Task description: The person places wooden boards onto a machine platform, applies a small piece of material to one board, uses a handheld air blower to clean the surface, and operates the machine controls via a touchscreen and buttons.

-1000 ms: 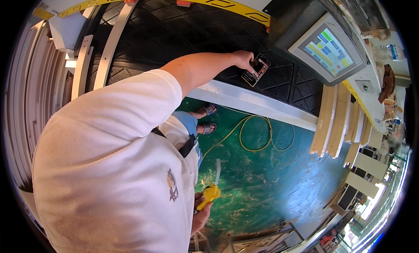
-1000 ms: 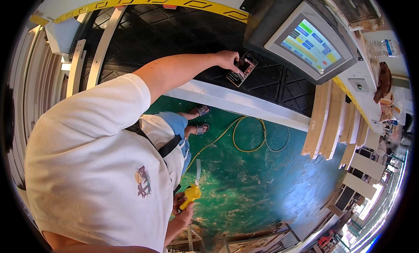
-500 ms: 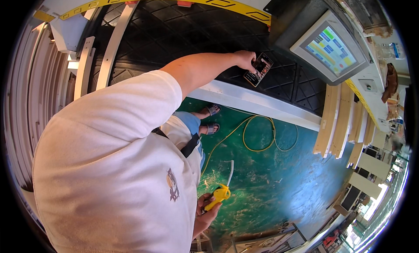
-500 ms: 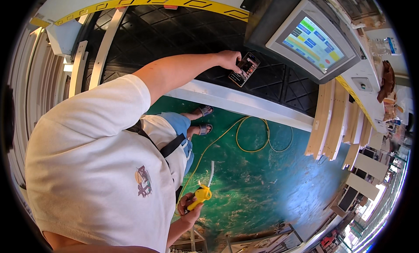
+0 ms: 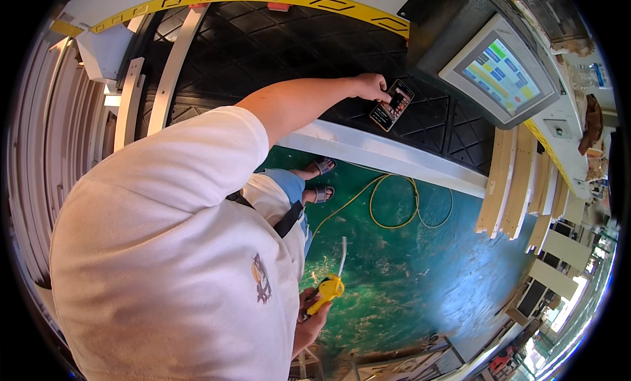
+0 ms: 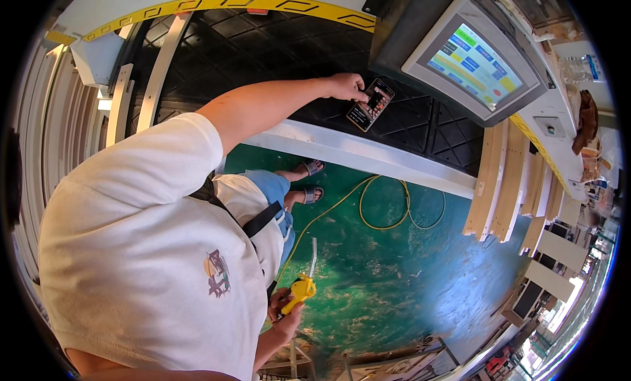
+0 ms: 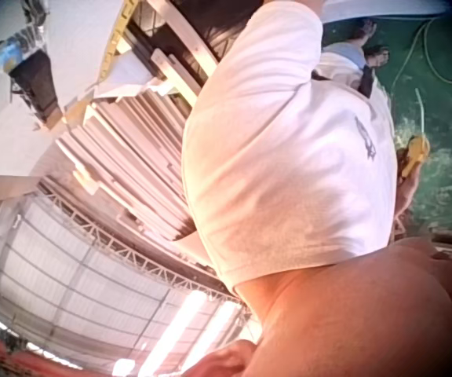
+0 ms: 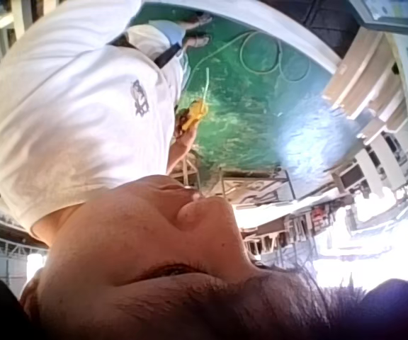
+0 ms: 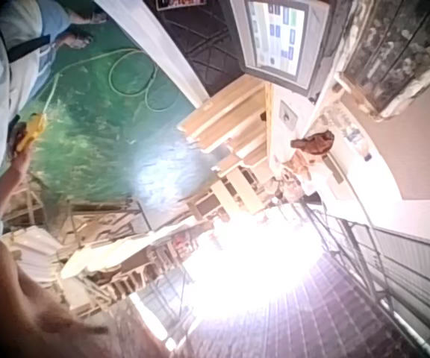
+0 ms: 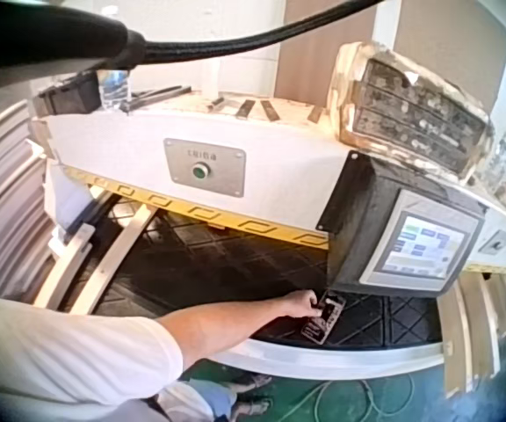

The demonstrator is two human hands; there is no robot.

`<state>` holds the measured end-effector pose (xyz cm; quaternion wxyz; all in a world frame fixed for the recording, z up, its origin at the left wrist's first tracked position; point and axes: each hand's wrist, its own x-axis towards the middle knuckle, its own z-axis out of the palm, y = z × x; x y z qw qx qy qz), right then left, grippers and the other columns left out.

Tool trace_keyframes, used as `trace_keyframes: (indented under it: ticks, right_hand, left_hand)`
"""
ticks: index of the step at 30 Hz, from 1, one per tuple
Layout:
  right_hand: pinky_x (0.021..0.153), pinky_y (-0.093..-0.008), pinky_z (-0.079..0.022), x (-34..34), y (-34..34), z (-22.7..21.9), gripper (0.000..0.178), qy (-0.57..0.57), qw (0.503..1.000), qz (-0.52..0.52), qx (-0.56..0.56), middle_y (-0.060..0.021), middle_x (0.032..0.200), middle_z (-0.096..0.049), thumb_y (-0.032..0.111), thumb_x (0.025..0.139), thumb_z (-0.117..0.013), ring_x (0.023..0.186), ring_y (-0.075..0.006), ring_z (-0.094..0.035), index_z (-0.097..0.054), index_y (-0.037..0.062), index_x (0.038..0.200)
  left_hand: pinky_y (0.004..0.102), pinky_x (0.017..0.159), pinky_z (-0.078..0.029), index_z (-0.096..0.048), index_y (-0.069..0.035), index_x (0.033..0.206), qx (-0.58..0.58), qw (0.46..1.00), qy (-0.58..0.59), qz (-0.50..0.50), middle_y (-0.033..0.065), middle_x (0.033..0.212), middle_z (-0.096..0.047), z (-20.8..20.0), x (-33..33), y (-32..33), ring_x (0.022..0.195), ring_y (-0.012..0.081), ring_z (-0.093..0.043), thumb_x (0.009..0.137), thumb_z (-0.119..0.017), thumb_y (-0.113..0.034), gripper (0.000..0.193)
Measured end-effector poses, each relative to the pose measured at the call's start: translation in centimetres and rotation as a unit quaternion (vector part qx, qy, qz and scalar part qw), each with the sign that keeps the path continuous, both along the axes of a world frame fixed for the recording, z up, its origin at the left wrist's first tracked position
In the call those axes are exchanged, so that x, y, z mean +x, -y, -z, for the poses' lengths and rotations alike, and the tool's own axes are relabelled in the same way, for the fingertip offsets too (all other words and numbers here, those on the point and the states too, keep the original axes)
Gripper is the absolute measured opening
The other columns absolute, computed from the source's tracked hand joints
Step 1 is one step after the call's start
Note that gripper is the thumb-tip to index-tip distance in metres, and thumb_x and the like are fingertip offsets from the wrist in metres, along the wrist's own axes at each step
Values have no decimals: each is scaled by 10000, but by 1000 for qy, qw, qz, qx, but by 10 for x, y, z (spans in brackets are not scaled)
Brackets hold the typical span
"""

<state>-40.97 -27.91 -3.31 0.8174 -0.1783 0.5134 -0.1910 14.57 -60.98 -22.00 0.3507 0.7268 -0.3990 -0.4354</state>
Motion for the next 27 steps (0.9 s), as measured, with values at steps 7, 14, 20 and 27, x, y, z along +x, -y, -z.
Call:
trace_keyframes:
  ticks: [7, 14, 20, 27]
  right_hand:
    - [392, -277, -283, 18, 32, 6, 848, 5, 997, -67, -22, -83, 781, -626, 761, 980, -536, 419, -104, -389, -613, -29, 1280]
    - [465, -233, -286, 93, 104, -4, 842, -8, 957, -283, -58, -75, 809, -651, 681, 1047, -468, 476, -74, -427, -576, -97, 1349]
    - [465, -230, -316, 176, 149, -14, 621, -18, 877, -453, -162, -54, 804, -642, 471, 1150, -339, 466, -52, -409, -629, -47, 1332]
    - [682, -335, -454, 270, 141, -7, 498, -116, 828, -486, -252, -40, 731, -610, 430, 1133, -476, 684, -158, -540, -703, -1, 1030]
  left_hand:
    - [283, 870, -518, -741, -102, 1145, -106, 923, -256, -267, 13, 1061, -771, -30, 30, -96, 946, 110, -701, 991, -714, -376, 315]
    - [339, 911, -572, -759, -95, 1187, -50, 840, 321, -435, 116, 1058, -798, -34, 163, -295, 939, 253, -771, 964, -739, -338, 331]
    - [667, 1120, -387, -409, -190, 1575, 348, 705, 409, -463, 169, 1565, -485, 0, 254, -480, 1458, 434, -439, 894, -741, -547, 838]
    - [553, 995, -488, -567, -43, 1364, 64, 756, 532, -376, 241, 1234, -686, 10, 172, -490, 1128, 484, -633, 901, -803, -344, 600]
